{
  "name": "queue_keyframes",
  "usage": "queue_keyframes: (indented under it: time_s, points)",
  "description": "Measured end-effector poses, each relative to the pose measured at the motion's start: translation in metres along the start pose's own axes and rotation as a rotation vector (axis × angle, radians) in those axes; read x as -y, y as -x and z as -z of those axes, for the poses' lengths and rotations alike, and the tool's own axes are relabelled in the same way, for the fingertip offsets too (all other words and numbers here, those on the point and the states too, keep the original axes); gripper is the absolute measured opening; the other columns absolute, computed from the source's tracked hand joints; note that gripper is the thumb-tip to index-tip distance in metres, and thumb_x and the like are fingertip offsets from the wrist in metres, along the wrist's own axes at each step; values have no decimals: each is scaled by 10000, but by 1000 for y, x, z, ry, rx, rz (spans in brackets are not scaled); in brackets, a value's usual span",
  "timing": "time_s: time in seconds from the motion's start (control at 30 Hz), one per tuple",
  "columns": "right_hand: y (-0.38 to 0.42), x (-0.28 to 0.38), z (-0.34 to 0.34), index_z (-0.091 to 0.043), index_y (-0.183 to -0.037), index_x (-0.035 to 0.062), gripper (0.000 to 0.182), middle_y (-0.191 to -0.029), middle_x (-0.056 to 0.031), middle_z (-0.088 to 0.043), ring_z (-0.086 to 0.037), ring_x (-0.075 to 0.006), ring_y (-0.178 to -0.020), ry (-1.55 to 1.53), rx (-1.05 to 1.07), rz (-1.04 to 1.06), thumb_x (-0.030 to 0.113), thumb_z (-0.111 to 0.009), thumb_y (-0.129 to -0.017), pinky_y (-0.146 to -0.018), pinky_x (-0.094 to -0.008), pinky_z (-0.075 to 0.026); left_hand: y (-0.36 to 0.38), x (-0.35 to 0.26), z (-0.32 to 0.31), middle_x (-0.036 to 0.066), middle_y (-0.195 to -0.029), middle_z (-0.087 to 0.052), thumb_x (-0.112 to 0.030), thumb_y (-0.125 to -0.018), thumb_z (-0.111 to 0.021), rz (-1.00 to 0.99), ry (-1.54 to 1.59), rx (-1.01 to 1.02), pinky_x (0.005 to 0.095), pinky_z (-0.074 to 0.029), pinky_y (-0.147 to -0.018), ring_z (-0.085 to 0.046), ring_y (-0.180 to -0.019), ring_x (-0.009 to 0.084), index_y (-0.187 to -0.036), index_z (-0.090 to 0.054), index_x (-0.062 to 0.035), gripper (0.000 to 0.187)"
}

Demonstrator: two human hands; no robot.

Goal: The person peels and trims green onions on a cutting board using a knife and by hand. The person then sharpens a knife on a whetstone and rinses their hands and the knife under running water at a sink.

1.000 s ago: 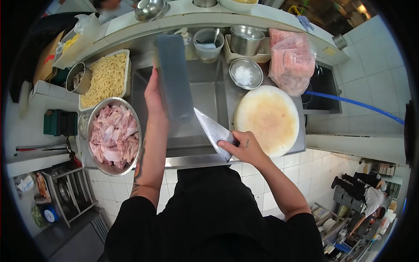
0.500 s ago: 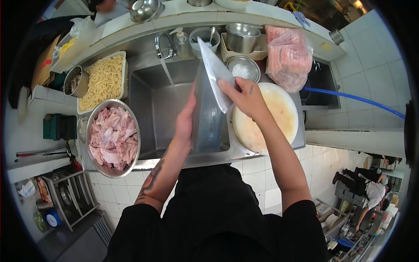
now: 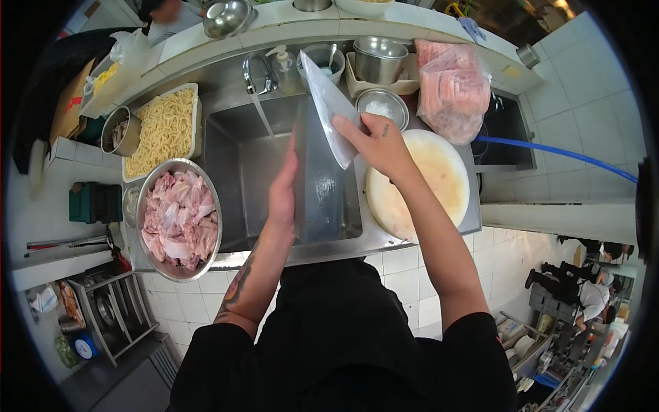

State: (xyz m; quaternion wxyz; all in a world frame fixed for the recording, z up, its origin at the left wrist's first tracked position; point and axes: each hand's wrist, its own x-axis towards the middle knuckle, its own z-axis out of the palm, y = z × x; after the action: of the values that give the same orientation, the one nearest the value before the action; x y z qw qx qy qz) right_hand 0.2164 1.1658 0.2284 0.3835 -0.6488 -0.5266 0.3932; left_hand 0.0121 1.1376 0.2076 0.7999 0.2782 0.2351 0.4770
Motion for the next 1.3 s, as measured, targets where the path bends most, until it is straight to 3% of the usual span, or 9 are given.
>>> queue_keyframes:
  time_s: [0.23,0.47,0.63,0.67,0.7,0.9,1.0,1.13,1.3]
  points:
    - [107,-43,-38,-770,-936,-7,528,-720,-140,-697,-630,-148,-661,64,329,-78,518,-813,-907,-629,-354,-514,-37,-50,51,112,-1413,-623,-417,-1136,-399,-113,75,-114,428,-529,-1087,-655,-1231,275,-1628,-385,-133,569]
    - [-32,-1,3,-722,-824,-3,582,-707,-31,-672,-575,-77,-670,-52,23,26,564,-743,-951,-585,-313,-478,-1,0,-5,80,-1706,-335,-424,-1130,-421,-5,-61,29,398,-367,-1225,-420,-1504,245,-1719,-144,-139,710]
    - [85,-59,-37,-688,-777,9,544,-620,-53,-596,-550,-106,-603,194,224,89,522,-789,-927,-566,-333,-470,-34,-22,41,91,-1652,-431,-387,-1136,-412,-98,-7,-33,402,-373,-1217,-469,-1469,262,-1695,-250,-126,638]
    - [107,-75,-40,-685,-772,17,523,-610,-52,-587,-541,-110,-592,206,290,80,504,-795,-928,-564,-337,-469,-50,-29,62,134,-1389,-650,-463,-1122,-429,-177,0,-71,494,-625,-895,-720,-1100,302,-1619,-392,-168,579]
    - [110,-79,-33,-685,-772,17,523,-610,-52,-587,-541,-110,-592,208,288,82,504,-795,-928,-564,-337,-469,-56,-43,73,154,-1317,-685,-472,-1119,-434,-186,21,-90,506,-619,-911,-737,-1044,321,-1519,-499,-111,542]
    - [80,-6,49,-584,-1371,37,425,-971,8,-644,-568,-80,-757,-89,292,104,249,-717,-1026,-694,-289,-510,-66,-73,88,200,-1342,-668,-440,-1140,-374,-192,222,-14,561,-611,-906,-700,-1148,372,-1434,-560,-52,521]
    - [91,5,55,-542,-1426,61,364,-827,21,-555,-500,-52,-635,-564,295,-185,246,-555,-1113,-589,-235,-455,-57,-55,78,162,-1297,-688,-472,-1129,-394,-182,228,50,496,-581,-972,-709,-1097,321,-1437,-570,-59,544]
    - [141,-77,2,-548,-1539,89,448,-766,53,-514,-489,-51,-669,-282,72,-191,279,-508,-1135,-611,-240,-422,-56,-29,91,177,-1404,-627,-420,-1147,-348,-177,255,83,586,-600,-959,-655,-1230,373,-1503,-501,-164,464]
    - [172,-33,-16,-560,-1548,131,516,-765,-55,-589,-539,-200,-646,33,-71,335,161,-641,-1039,-666,-291,-488,-58,-11,93,182,-1400,-632,-454,-1145,-357,-104,275,49,589,-597,-959,-661,-1227,376,-1508,-491,-148,493]
